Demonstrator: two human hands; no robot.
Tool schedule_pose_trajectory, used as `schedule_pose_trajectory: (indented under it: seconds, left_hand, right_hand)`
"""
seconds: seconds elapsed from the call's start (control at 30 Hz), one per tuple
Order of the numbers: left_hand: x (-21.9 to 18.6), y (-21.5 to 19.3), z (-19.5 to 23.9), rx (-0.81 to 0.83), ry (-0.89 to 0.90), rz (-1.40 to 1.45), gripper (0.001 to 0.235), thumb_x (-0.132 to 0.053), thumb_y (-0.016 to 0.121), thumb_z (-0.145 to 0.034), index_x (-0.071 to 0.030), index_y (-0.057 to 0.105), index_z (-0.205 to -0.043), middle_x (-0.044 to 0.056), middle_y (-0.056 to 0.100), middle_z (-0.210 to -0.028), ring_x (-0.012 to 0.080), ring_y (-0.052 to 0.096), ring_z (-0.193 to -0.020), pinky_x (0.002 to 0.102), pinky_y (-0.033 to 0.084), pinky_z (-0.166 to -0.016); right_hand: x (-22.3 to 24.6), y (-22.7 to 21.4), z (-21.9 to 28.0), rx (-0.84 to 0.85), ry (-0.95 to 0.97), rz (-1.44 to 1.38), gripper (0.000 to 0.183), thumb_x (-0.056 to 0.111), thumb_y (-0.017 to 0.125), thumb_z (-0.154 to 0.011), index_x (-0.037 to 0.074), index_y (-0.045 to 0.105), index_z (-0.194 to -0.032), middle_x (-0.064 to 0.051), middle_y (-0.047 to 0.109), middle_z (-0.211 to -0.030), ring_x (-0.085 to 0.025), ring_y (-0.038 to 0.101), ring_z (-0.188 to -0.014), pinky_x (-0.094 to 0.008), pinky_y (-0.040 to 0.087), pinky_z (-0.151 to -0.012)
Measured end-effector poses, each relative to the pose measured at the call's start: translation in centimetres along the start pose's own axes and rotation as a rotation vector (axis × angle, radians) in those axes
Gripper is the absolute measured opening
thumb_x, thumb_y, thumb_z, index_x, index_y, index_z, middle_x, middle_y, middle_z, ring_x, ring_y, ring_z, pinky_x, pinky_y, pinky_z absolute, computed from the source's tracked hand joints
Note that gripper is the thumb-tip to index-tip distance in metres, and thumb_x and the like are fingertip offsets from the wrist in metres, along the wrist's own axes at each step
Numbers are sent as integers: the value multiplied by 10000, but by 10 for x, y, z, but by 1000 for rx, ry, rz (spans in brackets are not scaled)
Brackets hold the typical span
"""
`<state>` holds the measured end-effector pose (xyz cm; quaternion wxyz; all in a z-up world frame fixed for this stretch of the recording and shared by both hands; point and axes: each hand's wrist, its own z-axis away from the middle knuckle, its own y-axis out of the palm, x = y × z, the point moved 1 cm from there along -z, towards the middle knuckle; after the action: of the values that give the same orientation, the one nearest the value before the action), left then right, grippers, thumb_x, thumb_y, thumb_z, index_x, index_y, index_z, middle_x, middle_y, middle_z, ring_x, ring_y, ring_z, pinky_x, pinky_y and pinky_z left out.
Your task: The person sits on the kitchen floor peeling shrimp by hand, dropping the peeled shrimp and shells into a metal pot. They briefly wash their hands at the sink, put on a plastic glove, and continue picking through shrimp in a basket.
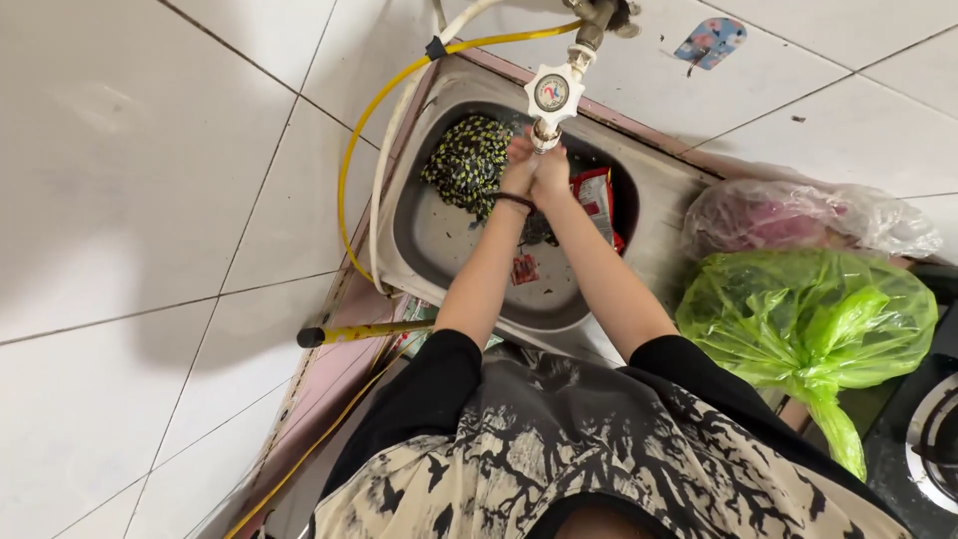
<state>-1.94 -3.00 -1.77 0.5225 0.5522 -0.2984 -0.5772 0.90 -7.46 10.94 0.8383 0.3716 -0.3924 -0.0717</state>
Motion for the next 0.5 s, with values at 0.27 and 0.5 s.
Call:
schedule_pose_trajectory:
  seconds: [0.27, 0.5]
  left_hand:
    - [-81, 135, 62, -537, 313, -1508, 279, -308, 646, -1060, -58, 625, -1182, 160, 715, -898, 338, 691, -848, 456, 518, -727]
    - [-44, 93, 31, -303, 626, -1491, 285, -236, 570, -987, -61, 648, -1198, 176, 732, -1134, 336, 694, -1070, 423, 537, -948]
  right_hand:
    - [1, 28, 49, -82, -710, 1210, 296, 72, 456, -1031, -76, 548, -1270, -335, 659, -1131, -508, 649, -1050, -507, 519, -903]
    - [-1, -30, -21, 90, 13, 840, 236, 115, 521, -1003, -42, 623, -1146, -287, 697, -1102, -381, 684, -987, -465, 565, -836]
